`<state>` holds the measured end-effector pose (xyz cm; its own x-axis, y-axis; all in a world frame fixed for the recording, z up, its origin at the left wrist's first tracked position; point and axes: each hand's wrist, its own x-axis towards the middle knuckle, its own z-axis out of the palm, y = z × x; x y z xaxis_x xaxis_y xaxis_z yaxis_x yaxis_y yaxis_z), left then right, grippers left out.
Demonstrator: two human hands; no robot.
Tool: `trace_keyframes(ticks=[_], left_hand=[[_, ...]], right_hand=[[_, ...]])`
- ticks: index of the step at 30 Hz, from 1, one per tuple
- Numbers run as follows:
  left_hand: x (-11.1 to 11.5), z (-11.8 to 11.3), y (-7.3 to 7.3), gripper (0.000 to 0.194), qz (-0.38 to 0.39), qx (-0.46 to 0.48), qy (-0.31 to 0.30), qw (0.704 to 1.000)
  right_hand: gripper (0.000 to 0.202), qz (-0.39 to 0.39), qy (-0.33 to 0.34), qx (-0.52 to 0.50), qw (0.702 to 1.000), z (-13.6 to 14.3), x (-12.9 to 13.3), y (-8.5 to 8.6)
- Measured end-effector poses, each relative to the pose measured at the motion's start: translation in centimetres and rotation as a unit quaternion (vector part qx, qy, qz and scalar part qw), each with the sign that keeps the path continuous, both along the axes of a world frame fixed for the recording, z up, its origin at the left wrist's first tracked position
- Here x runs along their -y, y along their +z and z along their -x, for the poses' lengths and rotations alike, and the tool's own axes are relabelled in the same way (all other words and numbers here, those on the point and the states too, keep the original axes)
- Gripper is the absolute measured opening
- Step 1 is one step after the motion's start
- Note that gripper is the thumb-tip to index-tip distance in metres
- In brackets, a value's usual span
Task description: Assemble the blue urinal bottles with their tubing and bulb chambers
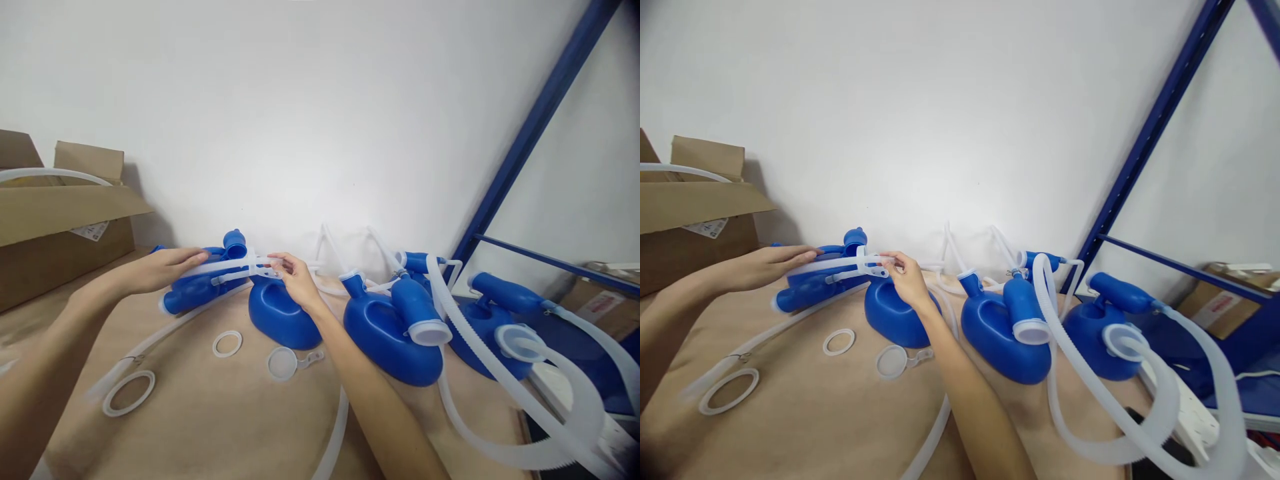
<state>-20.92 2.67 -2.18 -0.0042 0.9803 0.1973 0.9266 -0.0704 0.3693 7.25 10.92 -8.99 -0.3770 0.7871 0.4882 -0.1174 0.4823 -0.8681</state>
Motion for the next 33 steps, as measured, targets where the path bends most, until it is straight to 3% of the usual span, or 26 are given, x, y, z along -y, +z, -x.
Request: trace_keyframes(ticks=[4,8,10,13,15,17,20,23,29,33], left_hand=[[0.5,-5.3,0.0,0.079,-0.034,0.003,-0.109,0.993],[-0.3,-7.4,-1.6,0.064,-0.121,-0.113,-0.073,0.983],[-0.5,-6.9,-1.7,0.061,-0.126,-0.142,-0.037,0.981],[-0.3,-5.2,-0.9,0.075,-0.098,-0.146,0.044,0.984],[-0.2,-4.2,-0.3,0.088,-0.079,-0.149,0.112,0.979],[-0.2,-3.5,-0.3,0.091,-0.06,-0.164,0.146,0.974],[-0.6,-3.3,-0.8,0.082,-0.026,-0.207,0.099,0.973],[-0.7,-3.5,-1.2,0.068,-0.01,-0.236,0.034,0.971],[-0.5,-3.1,-0.9,0.053,-0.063,-0.199,0.087,0.974],[-1.3,-2.4,-1.9,0.045,-0.082,-0.152,0.08,0.982]], right_hand=[[0.023,0.002,0.024,-0.011,1.0,-0.3,-0.4,-0.1],[0.03,-0.05,0.0,0.059,0.997,-1.6,-0.4,-0.1],[0.047,-0.088,-0.072,0.112,0.987,-2.3,-0.3,-0.6],[0.075,-0.149,-0.152,0.216,0.953,-3.1,-0.1,-1.7],[0.069,-0.179,-0.154,0.281,0.93,-3.4,0.0,-2.3],[0.051,-0.195,-0.143,0.302,0.922,-3.6,0.1,-2.6],[0.034,-0.207,-0.122,0.271,0.932,-3.8,0.2,-2.7],[0.031,-0.213,-0.118,0.238,0.94,-4.1,0.6,-2.7],[0.024,-0.197,-0.139,0.19,0.952,-4.4,1.2,-3.0],[0.023,-0.175,-0.121,0.169,0.962,-4.4,1.4,-3.0]])
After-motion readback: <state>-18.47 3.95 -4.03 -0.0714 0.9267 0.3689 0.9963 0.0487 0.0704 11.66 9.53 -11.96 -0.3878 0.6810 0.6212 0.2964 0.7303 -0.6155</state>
